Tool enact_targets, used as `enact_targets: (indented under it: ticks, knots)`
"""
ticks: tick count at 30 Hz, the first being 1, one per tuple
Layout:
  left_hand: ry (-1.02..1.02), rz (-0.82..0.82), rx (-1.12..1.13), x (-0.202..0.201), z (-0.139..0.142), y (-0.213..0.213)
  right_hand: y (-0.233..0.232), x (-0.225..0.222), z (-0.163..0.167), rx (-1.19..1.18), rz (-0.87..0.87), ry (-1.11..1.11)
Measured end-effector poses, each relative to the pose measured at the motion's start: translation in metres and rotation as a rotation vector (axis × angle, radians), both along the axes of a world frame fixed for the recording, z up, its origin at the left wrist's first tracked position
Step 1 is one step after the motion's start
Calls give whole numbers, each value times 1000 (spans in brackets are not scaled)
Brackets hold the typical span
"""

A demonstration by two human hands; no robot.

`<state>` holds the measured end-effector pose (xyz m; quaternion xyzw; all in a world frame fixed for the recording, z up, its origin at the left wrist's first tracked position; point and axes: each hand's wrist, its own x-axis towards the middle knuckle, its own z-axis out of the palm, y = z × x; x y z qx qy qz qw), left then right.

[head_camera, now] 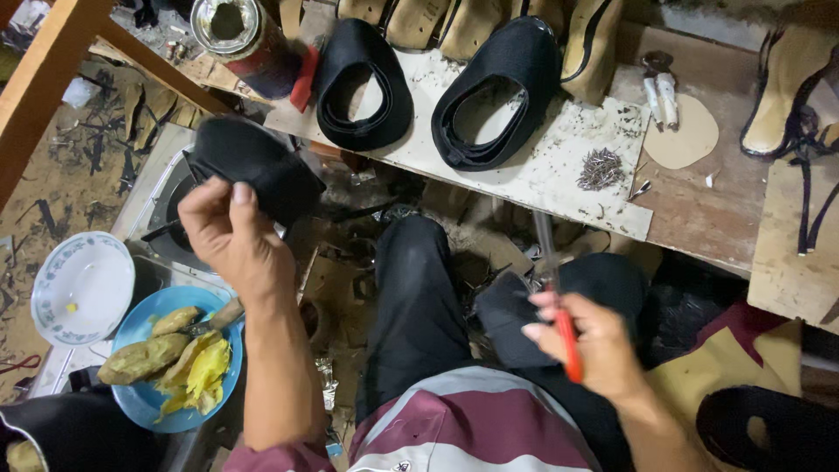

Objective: The person sits on the floor in front of a workbench and trims the edges of black shoe upper pieces with red-handled scissors. They pick up each piece, rotate it while cutting along the edge, and place finished pieces on the bench with others.

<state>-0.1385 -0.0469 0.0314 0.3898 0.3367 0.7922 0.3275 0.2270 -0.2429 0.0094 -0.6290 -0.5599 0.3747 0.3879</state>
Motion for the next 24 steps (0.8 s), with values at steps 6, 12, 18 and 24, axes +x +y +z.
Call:
enact_targets:
  ticks: [6,12,18,24]
  knots:
    - [-229,-159,-336,9,-10,-49,-7,51,66,415,-390,-507]
    - [-493,-576,-597,75,-35,-81,57,119,73,498,-173,-1085]
    - [-598,-849,-664,111,-58,-92,75,128,41,487,-200,-1086]
    - [-451,-797,-651,130,-66,-93,13,44,39,181,-169,-536]
